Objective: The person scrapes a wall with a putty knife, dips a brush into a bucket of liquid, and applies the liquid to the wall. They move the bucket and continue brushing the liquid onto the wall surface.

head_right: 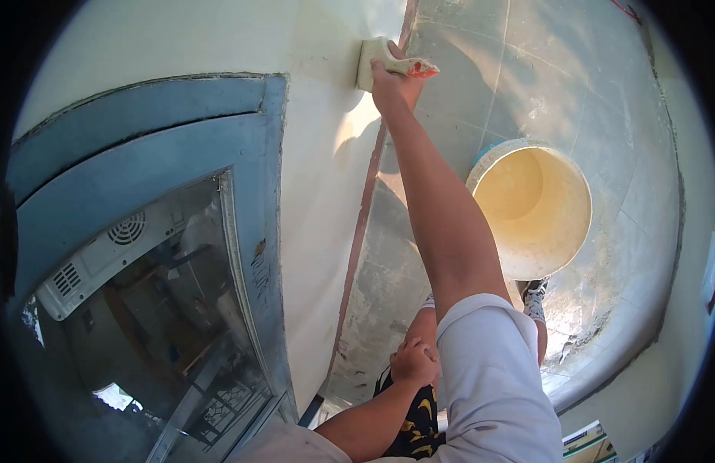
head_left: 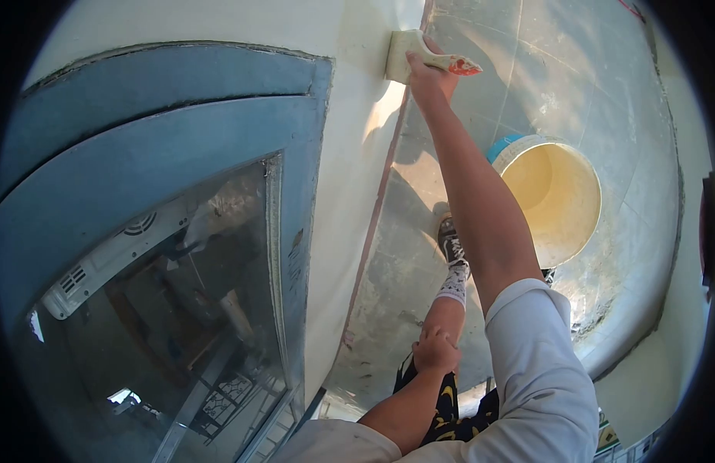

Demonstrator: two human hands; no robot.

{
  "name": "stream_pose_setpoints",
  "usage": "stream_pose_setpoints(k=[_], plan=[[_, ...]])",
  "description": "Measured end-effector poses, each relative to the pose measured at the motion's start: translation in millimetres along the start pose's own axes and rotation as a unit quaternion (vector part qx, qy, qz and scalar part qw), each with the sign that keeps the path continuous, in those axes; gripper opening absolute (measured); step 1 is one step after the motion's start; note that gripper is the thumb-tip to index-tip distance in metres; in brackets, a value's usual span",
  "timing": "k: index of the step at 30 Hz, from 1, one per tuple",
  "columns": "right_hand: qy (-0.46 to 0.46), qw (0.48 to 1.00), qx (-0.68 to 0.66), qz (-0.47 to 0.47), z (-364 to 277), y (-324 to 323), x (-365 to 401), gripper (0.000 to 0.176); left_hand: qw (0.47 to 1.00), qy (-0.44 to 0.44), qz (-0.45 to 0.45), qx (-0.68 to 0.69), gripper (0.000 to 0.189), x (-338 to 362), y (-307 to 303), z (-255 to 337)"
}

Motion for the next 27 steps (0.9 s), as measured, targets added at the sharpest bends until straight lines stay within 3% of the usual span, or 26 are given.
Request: stream_pose_setpoints(k=[2, 4, 8, 10, 12, 14, 15, 16, 18, 19, 22, 26, 27], plan=[[-0.023, 0.999, 0.045, -0.012, -17, 16, 5, 0.046, 1.000, 0.003, 0.003, 0.009, 0.038, 0, 2, -2], [-0.103, 0.994, 0.021, -0.034, -62, 27, 17, 0.043, 1.000, 0.000, 0.004, 0.009, 0.038, -1, 2, -4], [-0.075, 0.990, -0.100, -0.065, -87, 11, 18, 0.040, 0.999, 0.005, 0.040, 0.000, 0.032, 0, 1, -3], [-0.073, 0.986, -0.149, -0.014, -73, -5, 18, 0.043, 0.999, 0.008, 0.040, 0.002, 0.032, 1, -1, -2], [-0.089, 0.988, -0.126, -0.008, -62, 3, 18, 0.049, 0.999, 0.011, 0.041, -0.001, 0.032, 0, -3, -2], [-0.202, 0.972, 0.113, -0.025, -82, 36, 34, 0.054, 0.999, 0.008, 0.035, -0.004, 0.032, -1, 0, -3], [-0.182, 0.983, 0.037, -0.002, -100, 38, 40, 0.041, 0.999, 0.007, 0.034, -0.006, 0.032, -2, 1, -4], [-0.178, 0.983, 0.040, -0.001, -116, 31, 41, 0.041, 0.999, 0.006, 0.038, -0.008, 0.032, 0, 4, -6], [-0.083, 0.990, -0.076, -0.089, -132, 31, 33, 0.056, 0.999, 0.014, 0.044, -0.008, 0.033, 2, 4, 3], [-0.057, 0.983, -0.154, -0.085, -143, 23, 34, 0.042, 0.999, 0.007, 0.035, -0.009, 0.033, 4, 4, 4], [-0.041, 0.972, -0.226, -0.056, -185, -22, 33, 0.038, 0.999, -0.001, 0.036, -0.018, 0.034, 7, 4, 10], [-0.026, 0.978, -0.205, -0.011, -181, -127, 47, 0.053, 0.996, -0.016, 0.079, -0.025, 0.034, 12, 17, 14], [0.005, 0.980, -0.198, 0.006, -176, -156, 60, 0.054, 0.999, -0.023, 0.018, -0.015, 0.036, 14, 18, 17]])
Point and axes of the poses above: each hand's wrist, its own x-axis away from the middle knuckle, its own y-axis out of the palm, z = x × y, the point moved 10 cm from there along -x, towards the middle knuckle
